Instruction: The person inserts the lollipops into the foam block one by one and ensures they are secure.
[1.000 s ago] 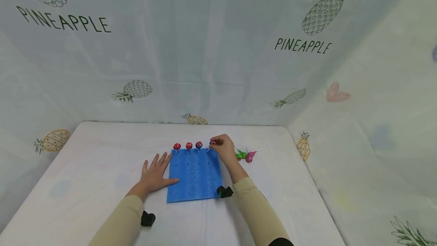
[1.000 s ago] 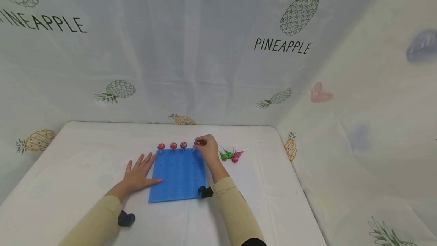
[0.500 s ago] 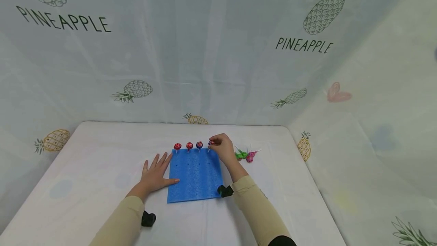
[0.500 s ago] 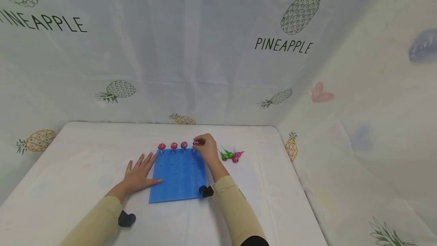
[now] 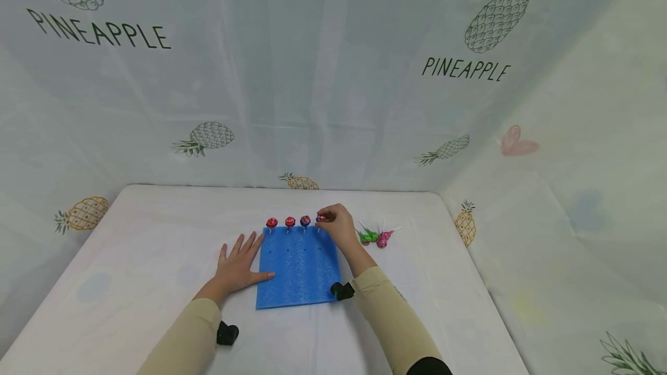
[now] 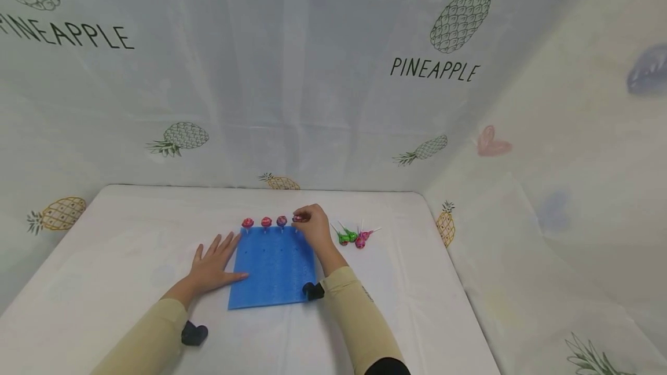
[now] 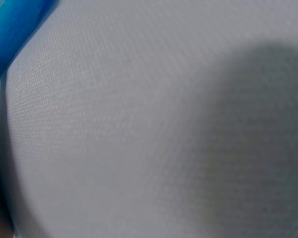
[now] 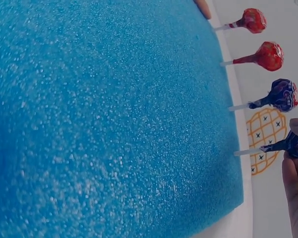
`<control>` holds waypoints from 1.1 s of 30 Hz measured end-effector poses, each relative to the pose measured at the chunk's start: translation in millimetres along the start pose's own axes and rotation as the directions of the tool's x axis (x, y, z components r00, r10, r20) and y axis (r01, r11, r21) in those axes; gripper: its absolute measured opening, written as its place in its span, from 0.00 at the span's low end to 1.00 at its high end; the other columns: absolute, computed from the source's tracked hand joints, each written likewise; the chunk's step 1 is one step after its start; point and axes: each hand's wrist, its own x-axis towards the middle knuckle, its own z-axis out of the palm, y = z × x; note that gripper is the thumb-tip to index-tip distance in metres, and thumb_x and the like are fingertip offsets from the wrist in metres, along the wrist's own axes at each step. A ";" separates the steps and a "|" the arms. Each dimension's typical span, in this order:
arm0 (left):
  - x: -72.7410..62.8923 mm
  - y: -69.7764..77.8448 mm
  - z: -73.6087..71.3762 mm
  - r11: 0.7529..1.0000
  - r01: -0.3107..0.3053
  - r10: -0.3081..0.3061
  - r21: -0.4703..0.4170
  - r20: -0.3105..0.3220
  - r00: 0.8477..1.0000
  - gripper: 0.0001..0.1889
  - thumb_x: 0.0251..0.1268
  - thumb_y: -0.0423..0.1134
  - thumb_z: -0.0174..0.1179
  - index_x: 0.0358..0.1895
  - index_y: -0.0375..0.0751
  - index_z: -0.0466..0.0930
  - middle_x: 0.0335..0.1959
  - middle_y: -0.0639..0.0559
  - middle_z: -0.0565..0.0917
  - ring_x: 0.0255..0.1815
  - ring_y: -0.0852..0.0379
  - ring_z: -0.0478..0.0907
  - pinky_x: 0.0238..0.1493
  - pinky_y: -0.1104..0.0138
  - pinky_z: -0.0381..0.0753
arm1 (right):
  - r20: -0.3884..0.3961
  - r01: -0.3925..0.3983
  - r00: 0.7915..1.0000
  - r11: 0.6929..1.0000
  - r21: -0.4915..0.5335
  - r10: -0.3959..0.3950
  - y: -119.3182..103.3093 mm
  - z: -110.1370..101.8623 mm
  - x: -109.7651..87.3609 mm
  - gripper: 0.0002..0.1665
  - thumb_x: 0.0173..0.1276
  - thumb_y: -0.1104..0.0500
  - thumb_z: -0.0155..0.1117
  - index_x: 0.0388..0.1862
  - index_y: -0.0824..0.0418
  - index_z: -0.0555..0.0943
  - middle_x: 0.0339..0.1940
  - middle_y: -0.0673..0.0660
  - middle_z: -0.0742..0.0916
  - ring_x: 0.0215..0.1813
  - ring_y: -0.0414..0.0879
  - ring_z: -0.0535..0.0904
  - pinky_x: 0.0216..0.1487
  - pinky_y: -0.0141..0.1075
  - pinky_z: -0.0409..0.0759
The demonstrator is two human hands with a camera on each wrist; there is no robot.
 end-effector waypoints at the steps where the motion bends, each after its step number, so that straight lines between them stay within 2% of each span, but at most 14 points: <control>1: -0.2 0.4 -0.5 1.000 0.000 0.000 0.001 0.000 1.000 0.59 0.48 0.73 0.61 0.78 0.41 0.50 0.77 0.35 0.51 0.76 0.31 0.39 0.66 0.31 0.30 | 0.000 0.000 1.000 1.000 -0.006 0.000 -0.1 0.3 0.0 0.13 0.58 0.67 0.74 0.43 0.64 0.85 0.42 0.55 0.80 0.45 0.49 0.81 0.45 0.37 0.83; 6: -0.7 0.7 -1.2 1.000 -0.002 0.002 -0.007 -0.003 1.000 0.58 0.49 0.72 0.62 0.78 0.41 0.51 0.77 0.35 0.51 0.76 0.30 0.39 0.66 0.31 0.30 | 0.013 -0.008 1.000 1.000 -0.030 0.008 -0.3 1.5 0.9 0.15 0.58 0.66 0.74 0.45 0.66 0.85 0.42 0.55 0.80 0.46 0.49 0.81 0.46 0.40 0.82; 13: 0.5 -0.7 -0.1 1.000 -0.003 0.003 -0.008 0.001 1.000 0.59 0.48 0.74 0.61 0.78 0.41 0.50 0.77 0.36 0.51 0.76 0.31 0.39 0.66 0.31 0.29 | 0.029 0.008 1.000 0.998 -0.065 -0.007 -2.1 1.1 2.6 0.13 0.59 0.64 0.74 0.43 0.64 0.85 0.41 0.54 0.80 0.45 0.49 0.80 0.43 0.40 0.82; 23: 0.9 -0.5 -0.8 1.000 -0.001 0.001 -0.004 0.002 1.000 0.59 0.48 0.74 0.60 0.78 0.41 0.50 0.77 0.35 0.51 0.76 0.30 0.39 0.66 0.31 0.30 | 0.030 -0.011 0.999 0.994 -0.106 0.014 -0.6 3.0 4.7 0.11 0.59 0.62 0.75 0.41 0.60 0.86 0.38 0.52 0.80 0.39 0.46 0.76 0.34 0.35 0.78; 33: 0.2 -1.9 1.8 1.000 0.001 -0.001 -0.003 -0.005 1.000 0.59 0.47 0.75 0.59 0.78 0.41 0.50 0.77 0.36 0.51 0.76 0.31 0.39 0.66 0.31 0.29 | 0.044 -0.007 0.999 0.992 -0.126 0.012 2.8 2.6 6.0 0.12 0.59 0.62 0.75 0.42 0.59 0.86 0.38 0.52 0.80 0.36 0.45 0.75 0.30 0.34 0.76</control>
